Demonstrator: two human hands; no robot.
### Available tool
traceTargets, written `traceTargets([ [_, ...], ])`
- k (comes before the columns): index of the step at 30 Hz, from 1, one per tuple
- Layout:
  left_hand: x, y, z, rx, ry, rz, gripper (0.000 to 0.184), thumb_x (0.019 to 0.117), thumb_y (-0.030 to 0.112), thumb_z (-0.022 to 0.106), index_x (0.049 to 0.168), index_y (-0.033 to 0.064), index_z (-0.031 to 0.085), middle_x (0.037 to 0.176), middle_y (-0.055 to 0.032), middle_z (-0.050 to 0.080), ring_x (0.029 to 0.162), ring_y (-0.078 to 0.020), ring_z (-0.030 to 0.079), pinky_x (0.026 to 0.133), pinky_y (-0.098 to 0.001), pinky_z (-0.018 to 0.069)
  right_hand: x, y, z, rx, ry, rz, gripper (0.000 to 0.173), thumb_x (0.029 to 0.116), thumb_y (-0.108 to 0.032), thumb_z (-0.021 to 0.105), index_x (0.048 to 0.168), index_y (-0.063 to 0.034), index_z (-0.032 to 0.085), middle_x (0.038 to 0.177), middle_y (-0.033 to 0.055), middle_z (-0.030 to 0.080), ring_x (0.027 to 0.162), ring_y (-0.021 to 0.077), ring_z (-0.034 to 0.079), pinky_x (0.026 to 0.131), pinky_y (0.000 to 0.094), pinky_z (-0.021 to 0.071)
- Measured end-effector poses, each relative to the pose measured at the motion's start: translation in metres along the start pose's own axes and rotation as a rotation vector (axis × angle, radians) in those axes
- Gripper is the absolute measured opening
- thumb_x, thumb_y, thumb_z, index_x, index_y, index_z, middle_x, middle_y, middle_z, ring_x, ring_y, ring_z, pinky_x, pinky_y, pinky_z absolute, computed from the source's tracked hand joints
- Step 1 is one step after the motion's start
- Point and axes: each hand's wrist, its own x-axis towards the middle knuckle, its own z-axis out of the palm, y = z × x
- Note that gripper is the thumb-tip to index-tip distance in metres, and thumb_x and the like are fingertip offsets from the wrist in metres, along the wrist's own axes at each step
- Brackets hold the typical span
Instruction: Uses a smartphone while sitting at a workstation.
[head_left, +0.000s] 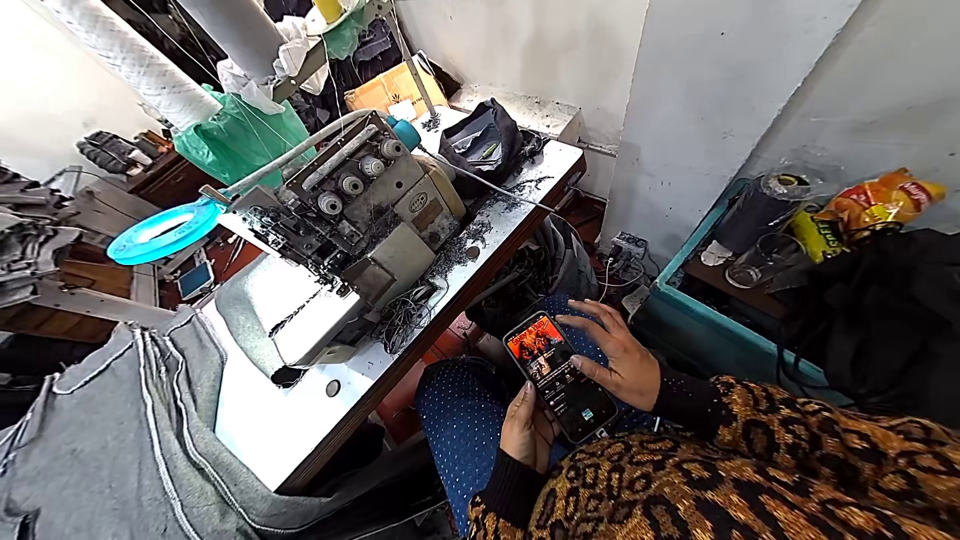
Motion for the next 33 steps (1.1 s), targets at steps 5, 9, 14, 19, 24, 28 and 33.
traceTargets([
  [5, -0.001, 0.001, 0.001, 0.001, 0.003, -0.001, 0.043, 0.1126, 0.022, 0.018, 0.135, -0.0016, 0.045, 0.11, -0.0171, 0.071, 0.097, -0.0253, 0.073, 0.084, -0.0402, 0.0609, 0.001, -0.004, -0.003, 0.067, -0.068, 0.083, 0.056, 0.0967, -0.043, 0.055, 0.143, -0.0118, 0.06, 0.152, 0.0157, 0.05, 0.145, 0.0373, 0.04, 0.115, 0.0558, 0.0366],
  [9, 0.0, 0.0, 0.001, -0.003, -0.001, 0.002, 0.042, 0.1124, 0.022, 0.018, 0.134, -0.0018, 0.046, 0.11, -0.0173, 0.071, 0.097, -0.0259, 0.073, 0.084, -0.0408, 0.0608, 0.0, -0.006, -0.005, 0.132, -0.131, 0.166, 0.055, 0.0983, -0.038, 0.056, 0.146, -0.0096, 0.056, 0.152, 0.0145, 0.049, 0.144, 0.0341, 0.042, 0.115, 0.0529, 0.0381],
  [14, 0.0, 0.001, 0.001, -0.011, 0.008, 0.002, 0.042, 0.1129, 0.023, 0.019, 0.134, -0.0011, 0.046, 0.109, -0.0167, 0.071, 0.096, -0.0252, 0.073, 0.084, -0.04, 0.0607, 0.003, -0.009, -0.007, 0.431, -0.274, 0.39, 0.05, 0.1037, -0.028, 0.053, 0.148, -0.0045, 0.049, 0.136, 0.0144, 0.062, 0.124, 0.0214, 0.062, 0.107, 0.0409, 0.0488],
  [19, 0.0, 0.001, 0.001, -0.004, 0.012, -0.002, 0.042, 0.1126, 0.022, 0.018, 0.135, -0.0015, 0.045, 0.11, -0.0171, 0.071, 0.097, -0.0258, 0.073, 0.084, -0.0408, 0.0607, 0.001, -0.015, -0.008, 0.54, -0.334, 0.492, 0.048, 0.105, -0.027, 0.051, 0.147, -0.002, 0.048, 0.119, 0.014, 0.07, 0.107, 0.0146, 0.067, 0.099, 0.0347, 0.0511],
  [24, 0.001, 0.001, 0.0, -0.008, 0.012, -0.001, 0.042, 0.1127, 0.023, 0.018, 0.135, -0.0013, 0.045, 0.11, -0.0171, 0.071, 0.097, -0.0258, 0.073, 0.084, -0.0407, 0.0607, 0.001, -0.014, -0.007, 0.547, -0.285, 0.478, 0.045, 0.1047, -0.022, 0.052, 0.145, -0.0038, 0.05, 0.113, 0.0109, 0.071, 0.101, 0.0125, 0.068, 0.095, 0.0327, 0.0521],
  [28, 0.001, 0.0, 0.0, -0.014, 0.017, 0.0, 0.042, 0.1126, 0.022, 0.018, 0.134, -0.0016, 0.045, 0.109, -0.0175, 0.071, 0.096, -0.0262, 0.073, 0.083, -0.0409, 0.0611, 0.0, -0.013, -0.007, 0.522, -0.283, 0.462, 0.047, 0.1044, -0.024, 0.052, 0.147, -0.0059, 0.049, 0.112, 0.0101, 0.071, 0.1, 0.012, 0.068, 0.095, 0.0329, 0.0526],
  [33, 0.002, -0.001, -0.001, -0.021, 0.012, -0.002, 0.042, 0.1126, 0.022, 0.017, 0.135, -0.0014, 0.044, 0.11, -0.0173, 0.071, 0.096, -0.026, 0.073, 0.083, -0.0408, 0.0614, 0.0, -0.016, -0.009, 0.498, -0.276, 0.445, 0.045, 0.1043, -0.021, 0.052, 0.147, -0.0065, 0.051, 0.105, 0.0084, 0.071, 0.093, 0.0111, 0.067, 0.09, 0.0329, 0.0528],
])
